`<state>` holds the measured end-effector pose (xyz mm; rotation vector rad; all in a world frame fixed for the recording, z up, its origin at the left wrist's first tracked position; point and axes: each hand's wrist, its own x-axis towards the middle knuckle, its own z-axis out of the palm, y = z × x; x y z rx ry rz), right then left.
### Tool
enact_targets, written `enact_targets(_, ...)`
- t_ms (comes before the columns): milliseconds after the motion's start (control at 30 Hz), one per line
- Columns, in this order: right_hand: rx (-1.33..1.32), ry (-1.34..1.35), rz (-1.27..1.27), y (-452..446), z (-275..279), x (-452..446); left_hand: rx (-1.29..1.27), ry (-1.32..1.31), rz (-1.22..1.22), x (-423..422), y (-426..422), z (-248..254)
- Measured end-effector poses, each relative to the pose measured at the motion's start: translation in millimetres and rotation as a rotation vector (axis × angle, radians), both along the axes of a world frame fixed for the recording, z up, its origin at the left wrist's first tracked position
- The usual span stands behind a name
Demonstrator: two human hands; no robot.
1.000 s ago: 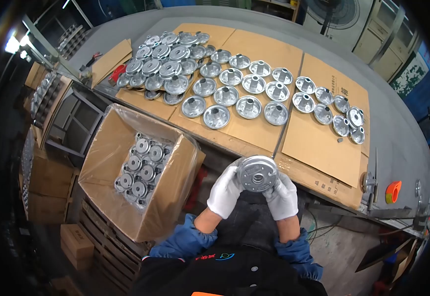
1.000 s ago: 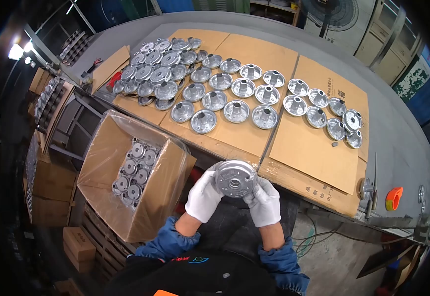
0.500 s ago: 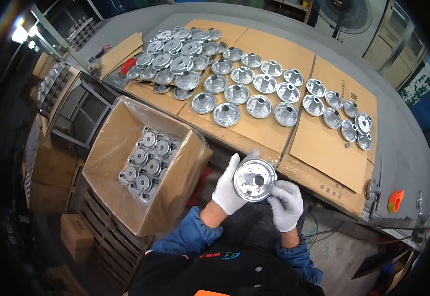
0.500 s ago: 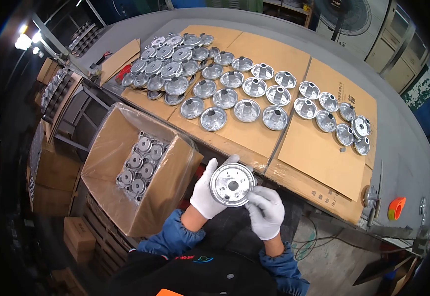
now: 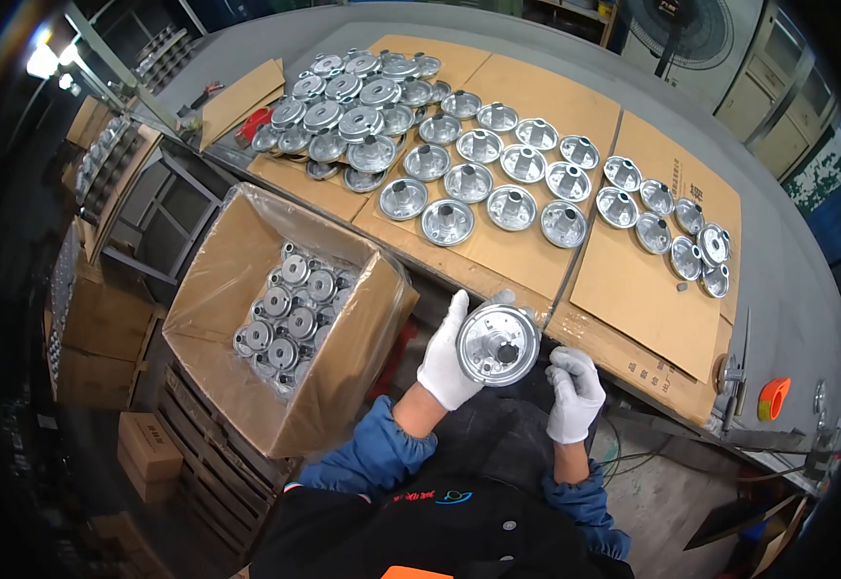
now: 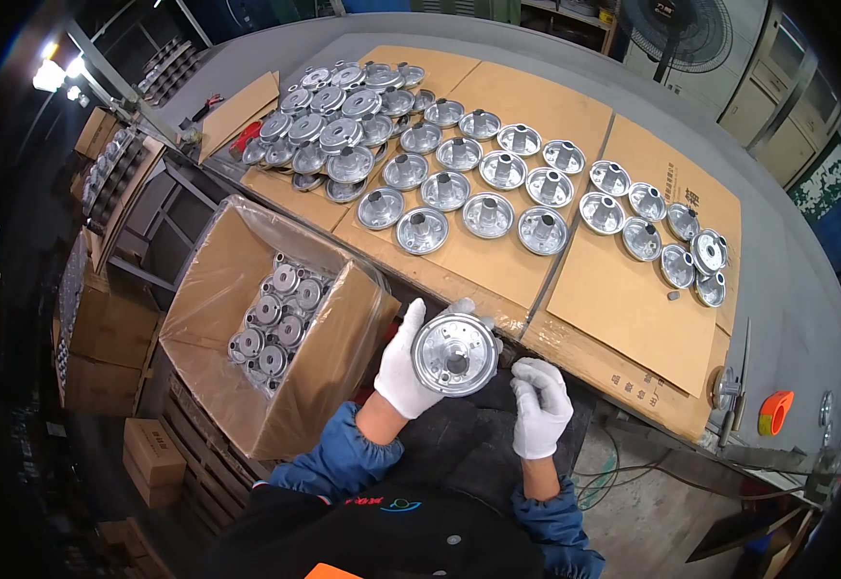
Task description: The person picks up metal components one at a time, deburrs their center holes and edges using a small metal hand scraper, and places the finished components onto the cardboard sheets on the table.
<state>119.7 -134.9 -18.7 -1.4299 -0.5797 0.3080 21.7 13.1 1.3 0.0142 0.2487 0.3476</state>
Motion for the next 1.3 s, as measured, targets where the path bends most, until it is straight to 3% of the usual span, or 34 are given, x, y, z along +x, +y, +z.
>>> enact_targets(300, -0.065, 0.054, 0.028, 0, -4, 2, -0.083, 0.057, 0.058, 7, 4, -7)
enact_targets(400, -0.069, 0.066, 0.033, 0, -4, 4, -0.006, 0.197, 0.062, 9, 11, -21)
enact_targets(500, -0.086, 0.082, 0.036, -2, -7, 6, 0.318, 0.309, 0.034, 18, 31, -56)
enact_targets(633, -0.119, 0.088, 0.028, -4, -13, 9, 0.517, 0.688, 0.042, 39, 58, -59)
enact_targets(1033, -0.151, 0.145, 0.019, -11, -32, 38, 0.789, 0.745, 0.339, 71, 67, -81)
enact_targets(1167, -0.212, 0.131, -0.002, -11, -36, 49, 1.089, 0.897, 0.414, 77, 69, -124)
enact_targets(1233, -0.236, 0.061, -0.004, -7, -35, 54, 1.174, 0.948, 0.433, 83, 69, -113)
enact_targets(1300, -0.261, -0.005, -0.005, -1, -34, 60, 1.58, 1.341, 0.384, 85, 68, -101)
